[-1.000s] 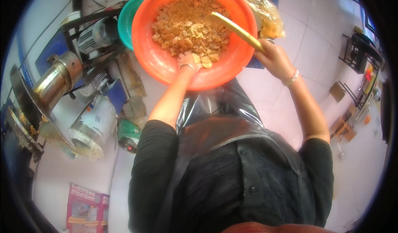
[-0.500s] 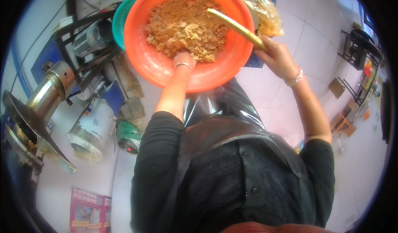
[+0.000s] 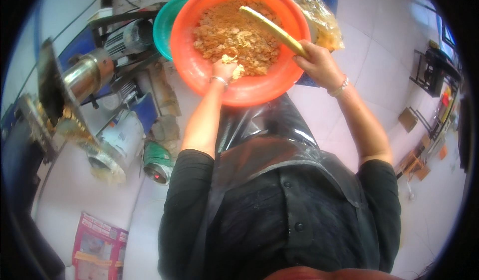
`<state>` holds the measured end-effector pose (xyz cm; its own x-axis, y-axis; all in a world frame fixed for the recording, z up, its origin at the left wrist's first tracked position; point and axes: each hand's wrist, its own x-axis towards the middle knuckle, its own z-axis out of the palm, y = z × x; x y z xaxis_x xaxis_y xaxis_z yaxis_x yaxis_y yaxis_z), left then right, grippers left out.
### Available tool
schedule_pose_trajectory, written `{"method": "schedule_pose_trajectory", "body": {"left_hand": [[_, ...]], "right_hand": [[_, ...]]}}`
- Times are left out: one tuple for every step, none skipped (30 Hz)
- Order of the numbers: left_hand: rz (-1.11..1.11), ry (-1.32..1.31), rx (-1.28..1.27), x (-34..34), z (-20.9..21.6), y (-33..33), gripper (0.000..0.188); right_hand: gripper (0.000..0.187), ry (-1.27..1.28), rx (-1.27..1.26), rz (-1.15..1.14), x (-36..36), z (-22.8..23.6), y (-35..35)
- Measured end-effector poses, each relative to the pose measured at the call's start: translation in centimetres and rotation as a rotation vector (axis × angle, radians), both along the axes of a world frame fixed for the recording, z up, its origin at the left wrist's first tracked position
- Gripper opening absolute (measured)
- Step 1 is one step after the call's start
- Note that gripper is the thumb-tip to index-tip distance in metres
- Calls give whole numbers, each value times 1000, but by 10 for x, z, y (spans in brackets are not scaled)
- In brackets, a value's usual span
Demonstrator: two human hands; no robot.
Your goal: The person operates a meat grinder, feeding a crumbly food mixture from an orange bowl into the machine's hopper. They use a wooden stick to push the mixture through and occasionally use their hands to guide the material. The processed output falls into a green bowl below.
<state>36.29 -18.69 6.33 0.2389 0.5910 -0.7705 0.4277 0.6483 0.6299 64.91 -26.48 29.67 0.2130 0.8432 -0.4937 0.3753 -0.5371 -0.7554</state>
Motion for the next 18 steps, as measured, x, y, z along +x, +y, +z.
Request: {"method": "schedule_pose_trajectory", "body": {"left_hand": [[66, -46, -46, 0, 7, 1, 22], [132, -96, -88, 2, 14, 1, 21], [184, -127, -59, 6, 17, -1, 22], [150, -72, -44, 9, 23, -1, 25], [109, -22, 98, 7, 14, -5, 28], [1, 74, 167, -2, -21, -11, 33], [19, 77, 181, -2, -36, -22, 31], [55, -35, 47, 6, -6, -18, 28], [10, -110, 26, 2, 8, -16, 24], [-174, -272, -162, 1, 23, -1, 25], [-73, -385, -57, 3, 36, -3, 27], [-97, -298, 5, -5, 14, -8, 32], [-114, -215, 62, -8, -8, -12, 37], [-21, -239, 51, -3, -1, -7, 38], [61, -257, 32, 0, 13, -1, 39], [143, -273, 13, 1, 28, 4, 40], [170, -285, -8, 1, 43, 10, 40], [173, -299, -21, 1, 57, 14, 40]], "right_hand": [[20, 15, 36, -12, -4, 7, 3], [20, 30, 74, -22, -9, 17, 4], [20, 50, 130, -19, -13, 26, 12], [20, 76, 159, -1, -16, 37, 15], [23, 86, 188, 0, -22, 55, 21], [26, 108, 197, 60, -24, 72, 27], [30, 117, 199, 111, -27, 88, 33], [34, 179, 233, 112, -33, 103, 38], [37, 249, 256, 118, -36, 123, 44], [41, 281, 261, 161, -40, 142, 49], [43, 226, 284, 253, -43, 165, 58], [44, 142, 409, 330, -48, 179, 67], [45, 56, 529, 411, -55, 190, 75], [48, -10, 620, 474, -64, 206, 86], [51, -64, 746, 512, -74, 214, 97], [50, -97, 762, 575, -83, 226, 109], [49, -131, 777, 639, -92, 238, 120], [48, -227, 761, 695, -103, 244, 130]]}}
